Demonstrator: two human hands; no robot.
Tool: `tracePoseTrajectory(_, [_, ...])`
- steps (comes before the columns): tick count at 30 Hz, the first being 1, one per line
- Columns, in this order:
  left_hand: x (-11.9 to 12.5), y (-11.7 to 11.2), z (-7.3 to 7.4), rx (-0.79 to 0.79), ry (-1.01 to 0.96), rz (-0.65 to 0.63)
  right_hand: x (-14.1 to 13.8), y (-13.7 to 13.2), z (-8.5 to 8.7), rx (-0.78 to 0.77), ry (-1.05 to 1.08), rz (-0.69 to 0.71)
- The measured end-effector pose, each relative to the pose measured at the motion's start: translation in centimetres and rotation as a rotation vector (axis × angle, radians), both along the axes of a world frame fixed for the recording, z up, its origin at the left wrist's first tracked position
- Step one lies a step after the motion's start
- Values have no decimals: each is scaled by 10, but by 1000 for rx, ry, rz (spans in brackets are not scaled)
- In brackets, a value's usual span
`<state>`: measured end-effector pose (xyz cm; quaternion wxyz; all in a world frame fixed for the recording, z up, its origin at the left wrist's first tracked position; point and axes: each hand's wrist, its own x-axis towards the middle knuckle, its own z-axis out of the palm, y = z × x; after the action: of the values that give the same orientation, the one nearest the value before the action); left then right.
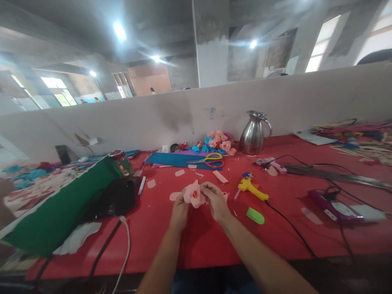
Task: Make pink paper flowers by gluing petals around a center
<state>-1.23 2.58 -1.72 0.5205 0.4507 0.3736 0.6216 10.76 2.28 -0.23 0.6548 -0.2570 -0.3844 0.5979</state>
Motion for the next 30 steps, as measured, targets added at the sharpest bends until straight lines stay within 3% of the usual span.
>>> tracePoseTrajectory(3, [3,-2,4,-66,-68,-133,0,1,0,-19,47,19])
tracePoseTrajectory(10, [7,-4,18,-134,-168,-88,0,-3,4,-15,35,74])
tracePoseTrajectory(14, [5,-3,15,-114,-157,-73,-1,-2,2,-19,-17,61])
tracePoseTrajectory(21, [3,-1,11,-107,-129,-3,1,5,0,-121,76,-52])
tracePoseTrajectory(26, [0,1,6,-21,-48,8,0,4,1,-116,21,-41])
tracePoseTrajectory(30, [-5,7,-4,16,41,94,-2,3,0,-160,24,-21])
